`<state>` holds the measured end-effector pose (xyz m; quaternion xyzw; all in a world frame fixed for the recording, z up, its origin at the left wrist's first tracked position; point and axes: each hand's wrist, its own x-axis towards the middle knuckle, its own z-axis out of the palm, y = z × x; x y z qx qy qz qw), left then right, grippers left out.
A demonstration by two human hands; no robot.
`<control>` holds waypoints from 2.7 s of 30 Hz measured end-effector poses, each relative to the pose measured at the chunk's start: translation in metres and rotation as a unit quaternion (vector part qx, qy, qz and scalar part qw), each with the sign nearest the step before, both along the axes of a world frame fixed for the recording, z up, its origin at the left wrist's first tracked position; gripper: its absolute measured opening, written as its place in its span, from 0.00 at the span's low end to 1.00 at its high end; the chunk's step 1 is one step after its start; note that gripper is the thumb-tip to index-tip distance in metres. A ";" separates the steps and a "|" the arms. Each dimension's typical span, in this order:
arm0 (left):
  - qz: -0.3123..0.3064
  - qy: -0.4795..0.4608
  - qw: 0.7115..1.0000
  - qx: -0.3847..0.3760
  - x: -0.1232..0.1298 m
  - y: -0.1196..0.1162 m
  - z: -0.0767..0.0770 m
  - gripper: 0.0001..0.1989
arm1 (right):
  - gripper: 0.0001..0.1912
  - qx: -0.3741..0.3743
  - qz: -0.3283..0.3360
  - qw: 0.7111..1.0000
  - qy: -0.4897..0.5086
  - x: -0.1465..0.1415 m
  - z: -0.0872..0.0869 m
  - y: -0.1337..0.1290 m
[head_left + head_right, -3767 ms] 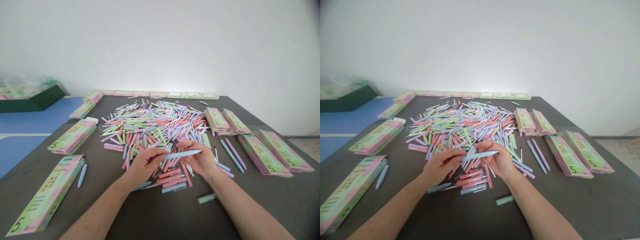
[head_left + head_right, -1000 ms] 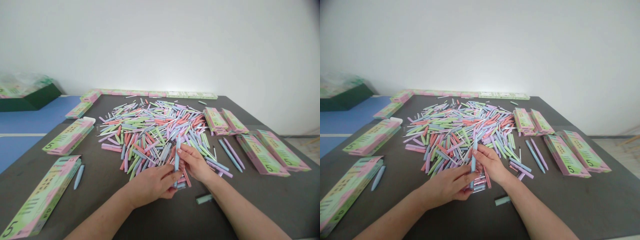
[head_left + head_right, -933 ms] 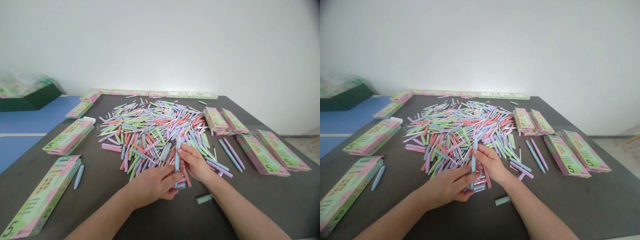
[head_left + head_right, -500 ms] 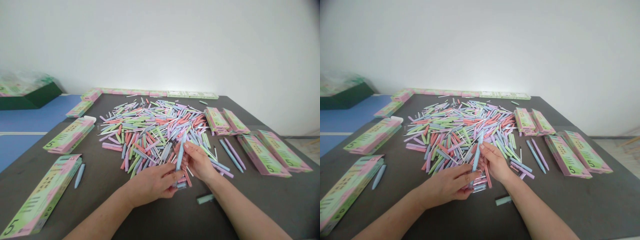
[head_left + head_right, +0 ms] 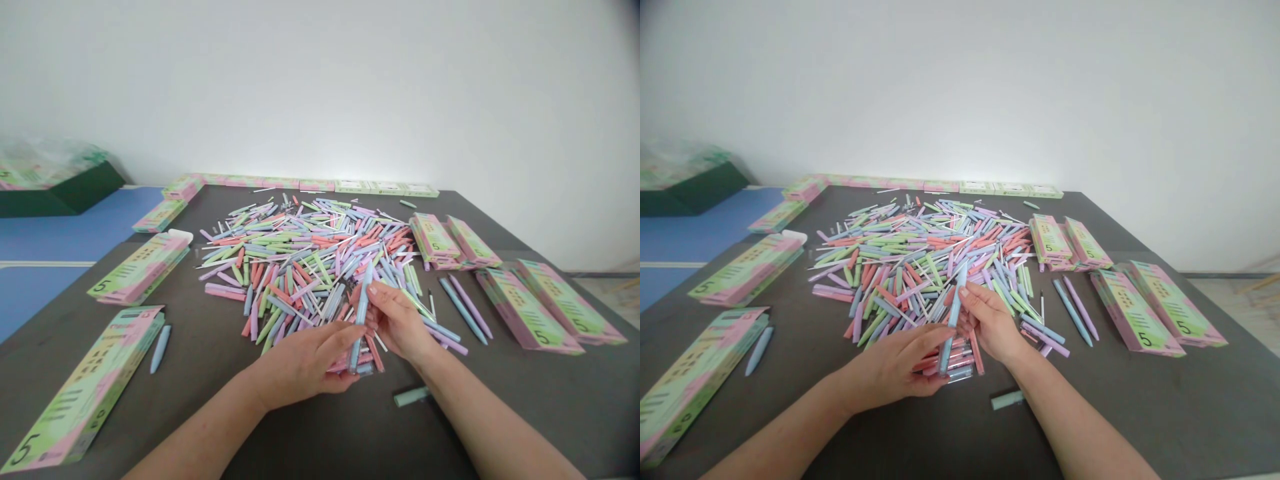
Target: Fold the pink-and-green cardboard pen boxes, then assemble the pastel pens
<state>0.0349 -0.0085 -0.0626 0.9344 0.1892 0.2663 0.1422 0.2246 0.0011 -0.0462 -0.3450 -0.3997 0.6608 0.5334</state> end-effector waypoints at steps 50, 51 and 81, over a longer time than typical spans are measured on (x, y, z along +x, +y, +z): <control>0.155 -0.379 0.874 -0.262 -0.006 0.006 0.011 0.12 | 0.06 0.146 -0.098 0.984 0.017 0.010 0.003 0.001; 0.160 -0.387 0.870 -0.261 -0.007 0.006 0.011 0.12 | 0.07 0.145 -0.102 0.984 0.015 0.010 0.004 0.001; 0.219 -0.370 0.872 -0.235 -0.008 0.006 0.011 0.10 | 0.06 0.191 -0.118 0.942 -0.251 0.012 0.002 -0.002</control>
